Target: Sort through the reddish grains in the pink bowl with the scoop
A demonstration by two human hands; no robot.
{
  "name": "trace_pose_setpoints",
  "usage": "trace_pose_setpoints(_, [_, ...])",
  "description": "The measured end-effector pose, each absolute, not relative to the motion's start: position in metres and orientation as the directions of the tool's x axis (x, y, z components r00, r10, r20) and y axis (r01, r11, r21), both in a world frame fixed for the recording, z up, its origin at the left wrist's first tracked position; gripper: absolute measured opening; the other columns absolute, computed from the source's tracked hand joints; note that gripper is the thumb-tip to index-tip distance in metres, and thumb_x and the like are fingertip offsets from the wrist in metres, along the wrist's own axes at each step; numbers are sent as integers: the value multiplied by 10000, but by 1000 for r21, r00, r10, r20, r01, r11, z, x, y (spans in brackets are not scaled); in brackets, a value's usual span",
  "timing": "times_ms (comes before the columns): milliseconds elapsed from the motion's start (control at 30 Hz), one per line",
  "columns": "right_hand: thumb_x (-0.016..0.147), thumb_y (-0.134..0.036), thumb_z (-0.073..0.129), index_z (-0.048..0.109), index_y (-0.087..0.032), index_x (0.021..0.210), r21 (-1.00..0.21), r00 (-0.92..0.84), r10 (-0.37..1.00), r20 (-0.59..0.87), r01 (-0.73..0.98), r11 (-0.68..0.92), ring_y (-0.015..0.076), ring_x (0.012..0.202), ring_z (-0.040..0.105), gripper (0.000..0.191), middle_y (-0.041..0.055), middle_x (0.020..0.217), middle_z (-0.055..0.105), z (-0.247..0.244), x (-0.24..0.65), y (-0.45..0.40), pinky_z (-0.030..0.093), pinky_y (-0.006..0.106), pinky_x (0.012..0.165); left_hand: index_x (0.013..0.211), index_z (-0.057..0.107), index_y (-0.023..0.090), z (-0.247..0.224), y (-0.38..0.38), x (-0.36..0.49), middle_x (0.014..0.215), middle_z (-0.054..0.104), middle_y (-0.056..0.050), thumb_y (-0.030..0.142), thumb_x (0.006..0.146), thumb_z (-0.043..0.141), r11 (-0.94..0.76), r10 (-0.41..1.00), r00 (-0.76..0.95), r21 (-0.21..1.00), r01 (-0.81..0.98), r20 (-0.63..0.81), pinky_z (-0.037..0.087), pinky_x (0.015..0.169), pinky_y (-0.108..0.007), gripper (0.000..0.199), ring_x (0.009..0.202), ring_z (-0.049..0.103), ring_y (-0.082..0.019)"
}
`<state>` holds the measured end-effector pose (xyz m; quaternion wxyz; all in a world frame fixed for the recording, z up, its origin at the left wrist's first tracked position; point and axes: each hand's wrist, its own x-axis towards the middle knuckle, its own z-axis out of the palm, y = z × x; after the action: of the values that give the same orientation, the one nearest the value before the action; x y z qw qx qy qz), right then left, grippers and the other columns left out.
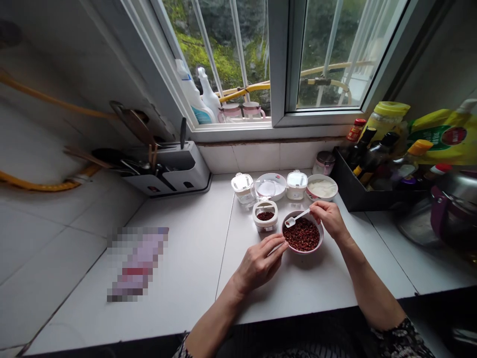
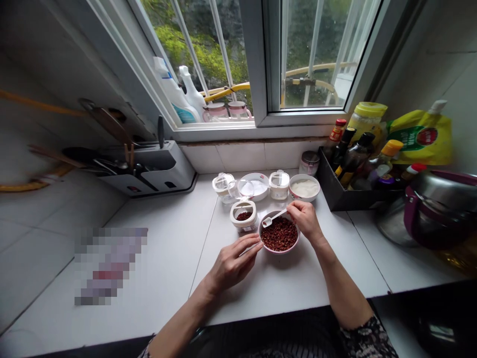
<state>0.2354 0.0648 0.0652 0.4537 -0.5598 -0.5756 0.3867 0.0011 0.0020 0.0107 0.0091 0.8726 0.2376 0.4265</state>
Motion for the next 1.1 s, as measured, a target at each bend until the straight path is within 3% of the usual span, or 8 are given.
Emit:
trace_pose_setpoints(133, [741, -436, 566, 540, -202, 555, -959, 106, 982, 155, 256, 124, 117, 455, 413, 300, -27, 476, 470, 69, 219, 67, 341, 259, 468, 1279, 578, 130, 12, 2, 1, 1130, 686, -158, 53, 915, 493, -888, 424, 529, 222, 402, 736, 609, 901, -387, 381, 1152, 640, -252])
trace_pose_setpoints(233, [849, -406, 520, 566, -204, 640, -894, 103, 942, 321, 362, 265, 141, 526, 477, 295, -9, 541, 534, 73, 200, 63, 396, 275, 552, 1310, 560, 142, 12, 2, 0, 1139, 682, -156, 62, 917, 471, -887, 429, 535, 227, 402, 728, 605, 913, -392, 412, 1171, 632, -252])
trace_pose_setpoints(333, [927, -332, 485, 599, -201, 722, -670, -42, 834, 550, 574, 471, 171, 669, 568, 269, 35, 694, 652, 73, 186, 55, 434, 324, 763, 1314, 559, 150, 13, 2, 1, 1153, 679, -156, 72, 919, 464, -887, 427, 538, 219, 407, 727, 607, 909, -398, 413, 1177, 630, -255])
trace_pose_setpoints(400, [948, -294, 470, 617, -204, 755, -492, -189, 753, 631, 652, 576, 180, 704, 590, 259, 45, 731, 678, 73, 182, 51, 410, 356, 860, 1306, 563, 157, 13, 2, 1, 1153, 680, -150, 73, 925, 471, -887, 418, 532, 204, 414, 736, 610, 901, -394, 401, 1172, 633, -251])
trace_pose_setpoints(467, [956, -277, 458, 625, -210, 768, -401, -257, 700, 667, 668, 627, 184, 710, 602, 260, 47, 736, 684, 73, 184, 49, 403, 366, 881, 1290, 571, 159, 13, 2, 2, 1137, 687, -142, 70, 932, 490, -887, 409, 521, 193, 420, 749, 615, 890, -384, 377, 1149, 645, -244])
trace_pose_setpoints(600, [946, -288, 467, 618, -216, 740, -488, -103, 702, 705, 648, 585, 190, 690, 597, 265, 43, 703, 669, 73, 199, 48, 434, 357, 816, 1253, 591, 151, 15, 2, 3, 1112, 694, -133, 74, 941, 529, -884, 411, 505, 197, 423, 759, 621, 875, -375, 327, 1115, 658, -240])
trace_pose_setpoints(767, [884, -331, 508, 604, -220, 658, -655, 12, 824, 566, 614, 441, 195, 654, 565, 270, 35, 639, 639, 68, 228, 52, 444, 332, 702, 1214, 608, 120, 15, 2, 3, 1100, 696, -140, 66, 929, 566, -886, 414, 509, 207, 414, 754, 617, 882, -365, 292, 1107, 658, -237])
trace_pose_setpoints(1100, [851, -264, 512, 568, -203, 586, -532, -175, 867, 467, 727, 434, 162, 613, 546, 278, 38, 627, 666, 61, 229, 55, 398, 312, 727, 1153, 632, 143, 13, 1, 9, 1012, 709, -117, 215, 934, 644, -861, 426, 459, 193, 471, 780, 629, 816, -365, 230, 1018, 685, -239])
